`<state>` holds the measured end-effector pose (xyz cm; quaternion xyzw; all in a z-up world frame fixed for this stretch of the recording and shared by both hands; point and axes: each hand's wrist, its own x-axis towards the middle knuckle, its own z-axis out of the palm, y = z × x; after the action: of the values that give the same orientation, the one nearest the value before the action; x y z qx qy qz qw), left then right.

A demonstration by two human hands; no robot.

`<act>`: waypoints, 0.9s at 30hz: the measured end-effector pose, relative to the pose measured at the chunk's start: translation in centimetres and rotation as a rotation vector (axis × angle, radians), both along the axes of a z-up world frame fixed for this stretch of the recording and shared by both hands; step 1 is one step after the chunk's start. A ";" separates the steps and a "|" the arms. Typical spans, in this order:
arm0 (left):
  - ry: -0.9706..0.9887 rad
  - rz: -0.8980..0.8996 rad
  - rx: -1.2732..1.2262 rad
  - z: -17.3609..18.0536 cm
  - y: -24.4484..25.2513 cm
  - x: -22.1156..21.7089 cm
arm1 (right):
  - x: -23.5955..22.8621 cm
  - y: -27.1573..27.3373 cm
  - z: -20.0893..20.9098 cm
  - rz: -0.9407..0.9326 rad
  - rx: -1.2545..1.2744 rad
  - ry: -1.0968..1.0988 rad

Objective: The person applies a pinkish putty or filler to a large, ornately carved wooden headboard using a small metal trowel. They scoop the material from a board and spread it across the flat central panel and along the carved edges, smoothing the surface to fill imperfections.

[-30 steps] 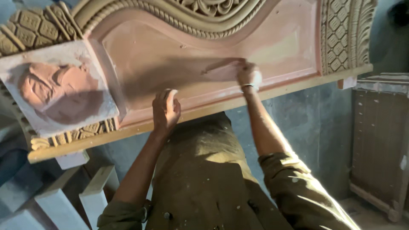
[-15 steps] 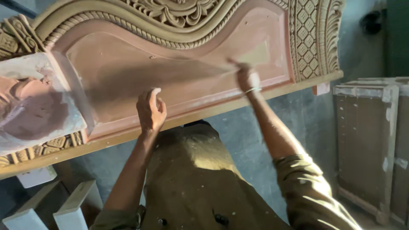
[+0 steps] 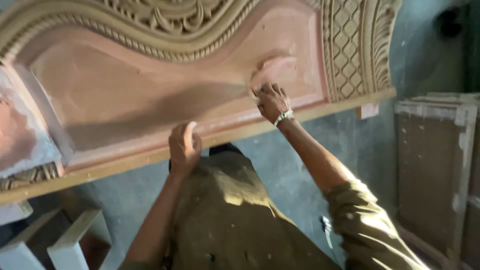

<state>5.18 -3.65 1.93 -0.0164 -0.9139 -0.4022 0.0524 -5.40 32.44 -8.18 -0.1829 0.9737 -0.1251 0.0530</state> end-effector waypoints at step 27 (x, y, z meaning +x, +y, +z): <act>0.046 0.092 0.013 -0.7 0.3 0.4 | -4.3 4.9 1.7 -0.180 -0.030 0.168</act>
<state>5.58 -3.32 1.24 0.0167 -0.9097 -0.4048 0.0918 -9.71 37.34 -6.47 -0.1051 0.9853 -0.1279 -0.0429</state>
